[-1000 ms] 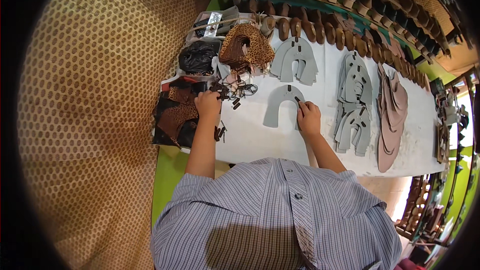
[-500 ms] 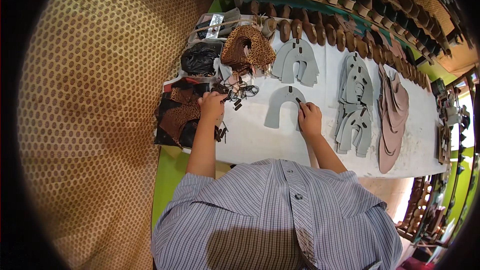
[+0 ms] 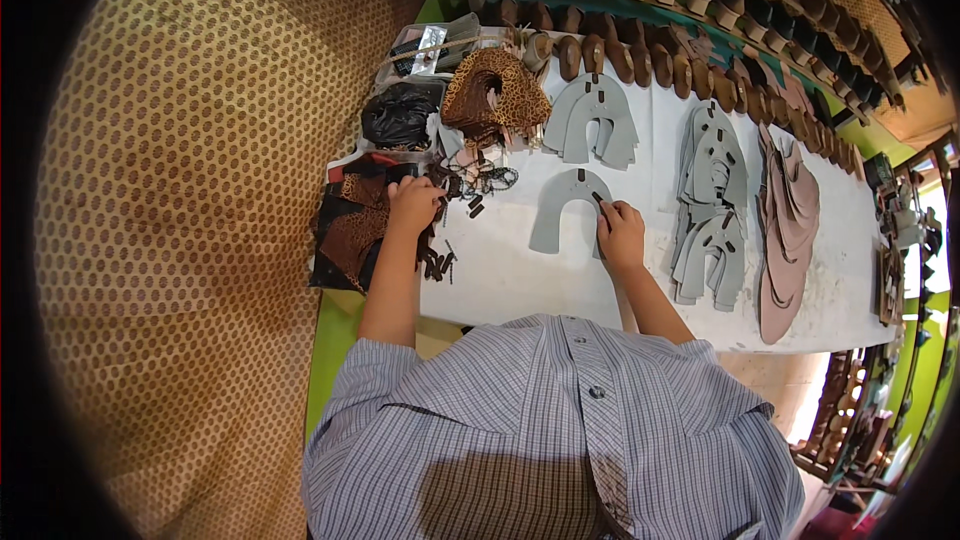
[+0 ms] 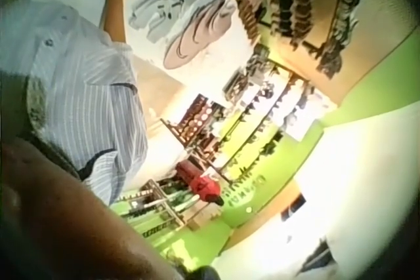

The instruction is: Preparing and sorting cut leather shoe upper components on a workbench.

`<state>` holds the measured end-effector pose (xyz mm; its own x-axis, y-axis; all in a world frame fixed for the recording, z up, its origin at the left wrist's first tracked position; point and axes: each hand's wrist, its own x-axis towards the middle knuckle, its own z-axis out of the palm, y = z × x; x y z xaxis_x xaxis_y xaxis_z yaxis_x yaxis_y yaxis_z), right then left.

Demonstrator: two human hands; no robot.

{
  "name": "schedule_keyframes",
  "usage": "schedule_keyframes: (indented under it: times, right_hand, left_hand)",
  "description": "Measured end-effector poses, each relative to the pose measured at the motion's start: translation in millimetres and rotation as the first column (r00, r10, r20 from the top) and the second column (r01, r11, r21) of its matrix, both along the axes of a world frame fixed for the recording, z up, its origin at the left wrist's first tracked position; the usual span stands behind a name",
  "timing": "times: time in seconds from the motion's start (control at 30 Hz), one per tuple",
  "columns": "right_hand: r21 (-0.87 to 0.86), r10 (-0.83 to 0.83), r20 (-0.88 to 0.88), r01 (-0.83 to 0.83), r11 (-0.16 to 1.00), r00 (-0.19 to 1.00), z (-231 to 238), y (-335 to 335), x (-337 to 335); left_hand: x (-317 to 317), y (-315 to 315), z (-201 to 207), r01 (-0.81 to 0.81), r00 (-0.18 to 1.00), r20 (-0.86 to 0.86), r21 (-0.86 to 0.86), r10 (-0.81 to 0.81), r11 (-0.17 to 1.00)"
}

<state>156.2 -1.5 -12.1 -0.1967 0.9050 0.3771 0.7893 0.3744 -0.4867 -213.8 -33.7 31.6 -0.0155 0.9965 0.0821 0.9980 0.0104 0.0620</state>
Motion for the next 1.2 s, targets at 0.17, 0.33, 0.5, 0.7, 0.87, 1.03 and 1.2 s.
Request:
schedule_keyframes:
  times: [0.17, 0.33, 0.5, 0.7, 0.87, 1.03, 1.2]
  right_hand:
    - [-0.012, -0.004, 0.002, 0.004, 1.000, 1.000, 1, -1, 1]
    - [-0.002, 0.004, 0.000, -0.004, 1.000, 1.000, 0, 0, 1]
    - [-0.038, 0.007, -0.043, -0.008, 0.999, 0.999, 2, 0, 2]
    - [-0.109, -0.015, -0.081, 0.006, 0.994, 0.997, 3, 11, 4]
    - [-0.127, -0.017, -0.086, 0.006, 0.992, 0.996, 12, 31, -4]
    - [-0.219, 0.012, 0.033, -0.005, 0.976, 0.999, 14, 47, -8]
    - [-0.228, 0.038, 0.107, -0.013, 0.974, 0.994, 7, 62, -15]
  left_hand:
    - [-1, 1, 5, 0.074, 0.997, 0.001, 0.042, -0.075, 0.996]
    - [6, -1, 4, 0.066, 0.989, 0.110, 0.254, -0.097, 0.965]
    - [40, 9, 21, -0.272, 0.768, 0.636, 0.225, 0.070, 0.936]
    - [116, 25, -7, -0.086, 0.522, 0.851, 0.119, -0.057, 0.989]
    - [160, 48, -51, -0.064, 0.237, 0.966, -0.093, 0.105, 0.994]
    - [185, 59, -38, -0.095, 0.387, 0.897, -0.194, 0.216, 0.976]
    - [191, 68, -29, -0.152, 0.660, 0.703, -0.219, 0.264, 0.964]
